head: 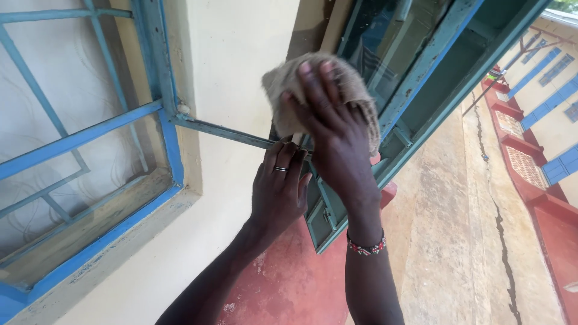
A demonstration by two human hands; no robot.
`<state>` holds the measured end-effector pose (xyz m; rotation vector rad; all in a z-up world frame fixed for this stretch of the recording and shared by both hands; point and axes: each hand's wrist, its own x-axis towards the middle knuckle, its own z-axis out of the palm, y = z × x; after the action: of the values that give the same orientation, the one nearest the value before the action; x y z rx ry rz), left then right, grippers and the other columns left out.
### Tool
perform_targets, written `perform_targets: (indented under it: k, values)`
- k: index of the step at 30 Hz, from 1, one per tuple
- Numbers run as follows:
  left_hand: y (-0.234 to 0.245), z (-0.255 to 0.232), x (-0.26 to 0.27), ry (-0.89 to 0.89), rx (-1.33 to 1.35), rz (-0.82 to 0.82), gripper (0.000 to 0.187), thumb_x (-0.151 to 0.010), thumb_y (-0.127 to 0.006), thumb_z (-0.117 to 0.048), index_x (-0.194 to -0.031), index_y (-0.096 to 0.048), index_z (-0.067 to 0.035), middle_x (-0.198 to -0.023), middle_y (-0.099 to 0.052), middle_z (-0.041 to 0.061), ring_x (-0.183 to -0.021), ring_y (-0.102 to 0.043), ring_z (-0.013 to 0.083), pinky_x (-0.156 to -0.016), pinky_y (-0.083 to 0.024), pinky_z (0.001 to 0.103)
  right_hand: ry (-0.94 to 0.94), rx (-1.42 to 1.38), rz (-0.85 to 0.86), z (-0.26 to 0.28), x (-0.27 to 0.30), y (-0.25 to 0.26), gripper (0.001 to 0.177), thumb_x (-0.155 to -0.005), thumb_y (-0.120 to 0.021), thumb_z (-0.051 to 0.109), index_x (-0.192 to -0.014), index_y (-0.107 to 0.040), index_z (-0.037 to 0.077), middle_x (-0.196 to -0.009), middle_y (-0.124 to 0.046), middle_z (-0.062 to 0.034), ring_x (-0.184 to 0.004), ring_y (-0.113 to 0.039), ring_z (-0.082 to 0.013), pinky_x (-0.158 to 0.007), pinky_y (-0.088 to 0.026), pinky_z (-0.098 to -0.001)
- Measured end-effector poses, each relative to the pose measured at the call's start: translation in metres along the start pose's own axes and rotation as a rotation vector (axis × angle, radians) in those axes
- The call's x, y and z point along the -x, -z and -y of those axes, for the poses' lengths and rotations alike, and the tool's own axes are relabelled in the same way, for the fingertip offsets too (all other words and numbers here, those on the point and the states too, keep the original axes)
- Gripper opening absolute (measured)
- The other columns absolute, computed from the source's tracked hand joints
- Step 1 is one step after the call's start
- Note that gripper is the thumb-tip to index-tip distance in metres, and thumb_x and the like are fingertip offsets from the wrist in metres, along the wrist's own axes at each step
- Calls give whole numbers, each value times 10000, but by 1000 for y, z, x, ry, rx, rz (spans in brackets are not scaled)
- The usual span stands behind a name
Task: Cleaning a glass window pane and its blue metal frame using a dry cloth.
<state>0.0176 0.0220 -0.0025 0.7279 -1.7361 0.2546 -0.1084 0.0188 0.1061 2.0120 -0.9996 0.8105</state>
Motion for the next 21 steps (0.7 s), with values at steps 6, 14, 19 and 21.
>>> perform_targets:
  k: [6,14,19,21]
  values:
    - [-15,2,6,25,-8,-54,483,-868,-756,-92,-1304,-573,8,-1352,-512,241,-1311,-470,449,-1078,-454,576,271,-151,191,-1,-26,-44,629,-900,-682,93,-1498,-626,279,-1690,-362,-20,-1537,-312,-212,-1265,-410,-514]
    - [-19,-2,8,77,-20,2,521,-901,-748,-130,-1362,-544,5,-1413,-519,196,-1374,-473,401,-1022,-472,514,708,248,197,-36,-113,35,690,-907,-697,265,-1575,-529,226,-1664,-394,-63,-1497,-413,-277,-1085,-483,-487]
    - [-9,-7,2,79,-18,50,542,-920,-733,-132,-1405,-539,10,-1410,-500,182,-1383,-465,382,-1069,-479,503,565,352,35,-31,-99,12,609,-1060,-697,299,-1614,-514,124,-1648,-391,-126,-1526,-438,-306,-1093,-495,-497]
    - [-12,-7,4,86,-41,33,587,-881,-745,-125,-1418,-549,6,-1420,-513,181,-1357,-456,388,-998,-469,495,945,201,333,-22,-84,-14,750,-669,-692,538,-1367,-590,281,-1637,-413,13,-1399,-494,-207,-1056,-527,-446]
